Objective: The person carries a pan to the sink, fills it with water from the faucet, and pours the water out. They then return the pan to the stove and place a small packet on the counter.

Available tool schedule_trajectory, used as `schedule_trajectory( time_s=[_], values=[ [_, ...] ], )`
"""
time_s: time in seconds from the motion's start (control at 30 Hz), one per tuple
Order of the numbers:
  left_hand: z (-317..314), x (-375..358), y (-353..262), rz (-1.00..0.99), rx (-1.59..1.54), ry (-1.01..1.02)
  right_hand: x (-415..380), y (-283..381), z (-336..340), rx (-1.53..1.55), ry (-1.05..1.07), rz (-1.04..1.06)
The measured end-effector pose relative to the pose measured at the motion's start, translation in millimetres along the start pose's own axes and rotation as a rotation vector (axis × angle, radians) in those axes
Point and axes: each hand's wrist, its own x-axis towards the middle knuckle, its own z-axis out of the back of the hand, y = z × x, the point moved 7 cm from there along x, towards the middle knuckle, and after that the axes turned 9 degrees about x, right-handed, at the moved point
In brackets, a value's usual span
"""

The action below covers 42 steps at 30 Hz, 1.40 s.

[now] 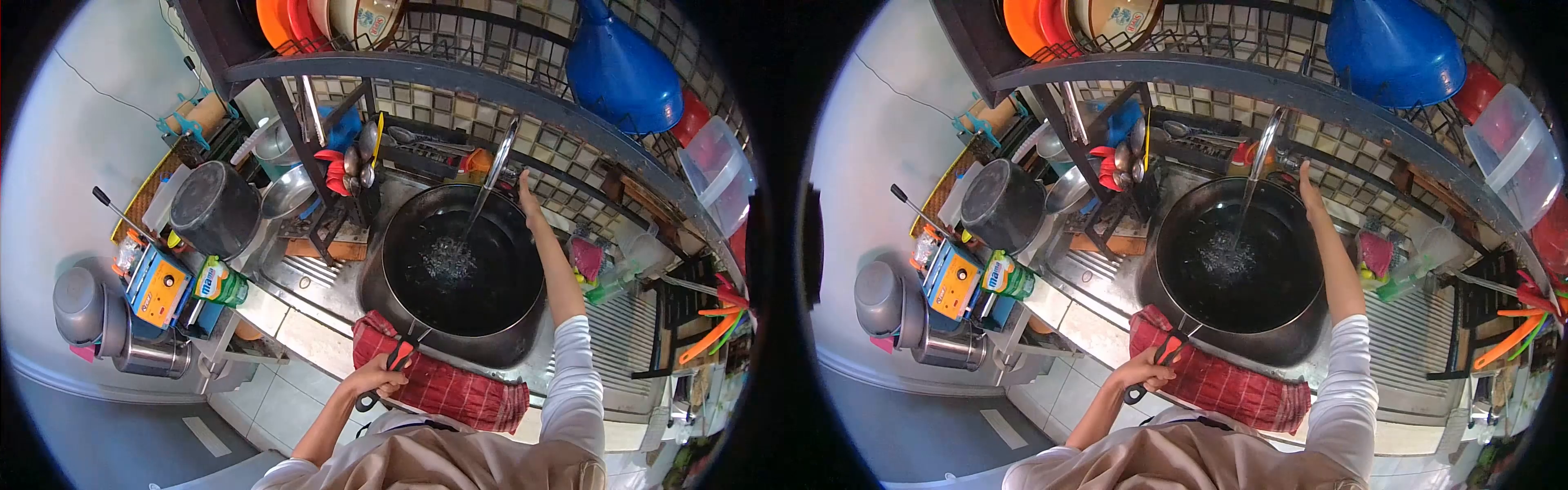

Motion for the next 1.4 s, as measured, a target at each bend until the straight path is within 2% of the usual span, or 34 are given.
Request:
schedule_trajectory(
  time_s=[0.1, 0.17, 0.2, 0.27, 0.3, 0.37, 0.5, 0.6, 0.77, 0.87, 0.9, 1.0, 1.13, 1.2, 1.3, 1.33, 1.4],
  values=[
    [-2, 0, -3, -0.024, -0.021, -0.01, 0, 9, 8, -0.015, 0.015, -0.06],
    [-9, -4, -8, -0.017, -0.013, -0.032, -30, 27, -20, 0.773, 0.809, -0.462],
    [-10, -5, -10, -0.01, -0.007, -0.054, -34, 25, -32, 0.774, 0.809, -0.46],
    [-10, -4, -9, -0.026, 0.011, -0.049, -16, 28, -18, 0.124, 0.041, 0.124],
    [-10, -4, -9, -0.041, 0.026, -0.045, -9, 25, -19, 0.125, 0.043, 0.124],
    [-11, -3, -11, -0.04, 0.027, -0.055, 15, 12, -12, 0.189, -0.001, -0.033],
    [-13, -6, -14, -0.044, 0.01, -0.055, 45, 7, -8, 0.119, 0.013, 0.029],
    [-12, -6, -10, -0.006, 0.023, -0.079, 53, -1, -1, 0.014, -0.071, 0.006],
    [-15, -9, -10, -0.039, 0.051, -0.079, 7, 27, -13, 0.2, 0.029, 0.022],
    [-15, -11, -9, -0.055, 0.073, -0.084, 59, 3, -7, 0.27, 0.104, 0.087],
    [-15, -11, -8, -0.062, 0.09, -0.076, 37, 13, -10, 0.353, 0.056, 0.031],
    [-14, -13, -8, -0.084, 0.117, -0.078, 49, 12, -3, 0.355, -0.039, 0.06],
    [-11, -18, -7, -0.104, 0.134, -0.088, 28, 19, -13, 0.473, 0.046, 0.082],
    [-13, -22, -2, -0.086, 0.082, -0.06, 5, 15, -13, 0.41, 0.02, -0.075],
    [-14, -26, 9, -0.09, 0.088, -0.047, -8, 12, -12, 0.258, 0.06, 0.035],
    [-14, -28, 10, -0.091, 0.087, -0.042, -15, 11, -9, 0.255, 0.056, 0.036],
    [-18, -33, 16, -0.054, 0.029, 0.023, -32, 5, 2, 0.063, 0.023, 0.027]
  ],
)
